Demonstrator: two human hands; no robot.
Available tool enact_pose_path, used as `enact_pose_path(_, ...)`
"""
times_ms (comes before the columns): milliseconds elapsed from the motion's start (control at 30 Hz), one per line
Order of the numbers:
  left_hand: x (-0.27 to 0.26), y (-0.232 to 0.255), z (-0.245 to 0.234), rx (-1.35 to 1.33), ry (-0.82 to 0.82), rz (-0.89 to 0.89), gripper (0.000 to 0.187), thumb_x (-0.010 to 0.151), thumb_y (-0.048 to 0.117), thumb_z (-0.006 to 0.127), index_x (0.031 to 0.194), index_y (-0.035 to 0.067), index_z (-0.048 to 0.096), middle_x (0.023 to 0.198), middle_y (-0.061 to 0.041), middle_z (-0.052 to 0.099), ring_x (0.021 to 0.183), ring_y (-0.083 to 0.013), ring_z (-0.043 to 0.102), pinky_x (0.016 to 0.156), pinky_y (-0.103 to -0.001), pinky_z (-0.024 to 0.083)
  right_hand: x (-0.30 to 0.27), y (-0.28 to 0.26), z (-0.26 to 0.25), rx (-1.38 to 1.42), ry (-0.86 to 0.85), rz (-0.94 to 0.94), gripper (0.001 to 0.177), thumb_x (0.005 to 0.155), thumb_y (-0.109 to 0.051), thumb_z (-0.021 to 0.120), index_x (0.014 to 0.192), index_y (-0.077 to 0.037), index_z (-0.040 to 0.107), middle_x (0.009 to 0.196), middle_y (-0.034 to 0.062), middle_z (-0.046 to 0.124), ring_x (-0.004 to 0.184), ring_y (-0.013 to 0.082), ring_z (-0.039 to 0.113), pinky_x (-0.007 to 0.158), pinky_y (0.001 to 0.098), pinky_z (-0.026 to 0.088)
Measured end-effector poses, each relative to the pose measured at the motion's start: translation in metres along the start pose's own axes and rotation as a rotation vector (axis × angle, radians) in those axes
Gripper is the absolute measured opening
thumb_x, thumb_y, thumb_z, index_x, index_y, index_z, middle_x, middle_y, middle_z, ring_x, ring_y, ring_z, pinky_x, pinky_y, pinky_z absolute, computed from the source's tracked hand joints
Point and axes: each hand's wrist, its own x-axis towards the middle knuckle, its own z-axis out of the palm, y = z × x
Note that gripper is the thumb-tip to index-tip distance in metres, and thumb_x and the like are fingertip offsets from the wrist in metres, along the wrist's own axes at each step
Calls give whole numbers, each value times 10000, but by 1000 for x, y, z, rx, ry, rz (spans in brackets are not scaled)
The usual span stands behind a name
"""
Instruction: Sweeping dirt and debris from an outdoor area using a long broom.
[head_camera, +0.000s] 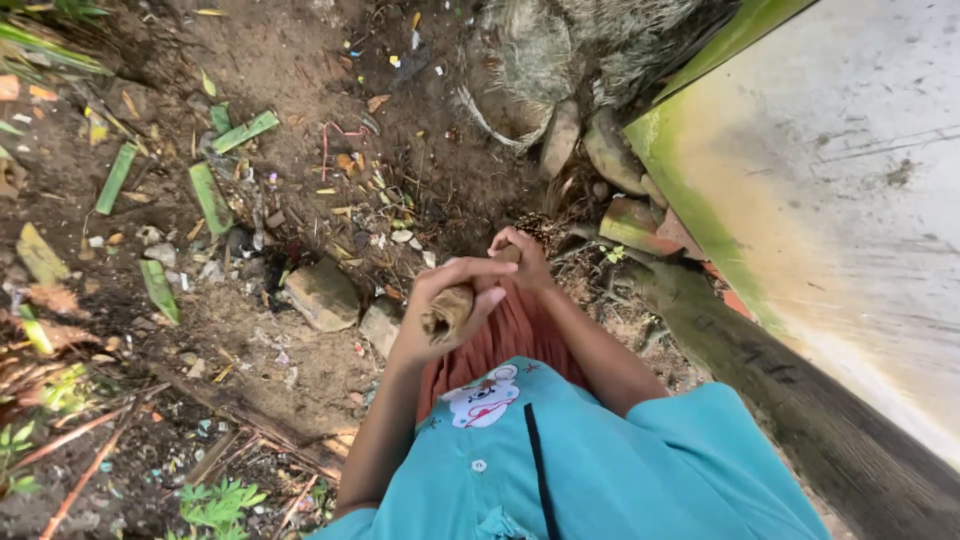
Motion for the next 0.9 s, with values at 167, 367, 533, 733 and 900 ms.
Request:
enact_pose_path(167,13,44,-16,26,69,173,297,911,0,752,1185,108,712,974,-26,709,802,-120,653,807,-286,547,20,-81,-10,-140,21,-30,111,916,-165,732,930,-114,634,876,0,650,791,134,621,698,315,523)
enact_pose_path(367,30,1,0,5,16,114,261,927,-1,760,1161,112,745,915,-28,700,822,-137,635,783,-283,513,59,-61,-62,-339,172,-95,122,916,-157,764,936,-141,645,869,-34,672,800,133,620,734,315,518)
enact_pose_path(533,34,-10,16,-53,-33,162,257,948,18,759,1190,95,721,1008,-67,722,897,-160,666,817,-290,531,34,-14,-70,-456,167,-83,185,852,-195,803,930,-143,643,862,-19,672,808,171,595,748,343,490)
enact_pose_path(733,23,11,9,-2,-113,97,270,932,32,772,1188,95,715,1023,-74,736,863,-154,677,817,-296,544,-6,-39,-40,-255,64,92,153,845,-200,767,923,-166,639,878,-37,682,810,132,612,724,316,506)
enact_pose_path(900,23,39,-1,-34,-55,298,269,928,48,778,1170,150,714,861,12,689,815,-122,665,811,-281,555,12,-67,-43,-335,177,-71,134,911,-171,781,922,-164,648,847,-32,680,799,130,621,750,328,489)
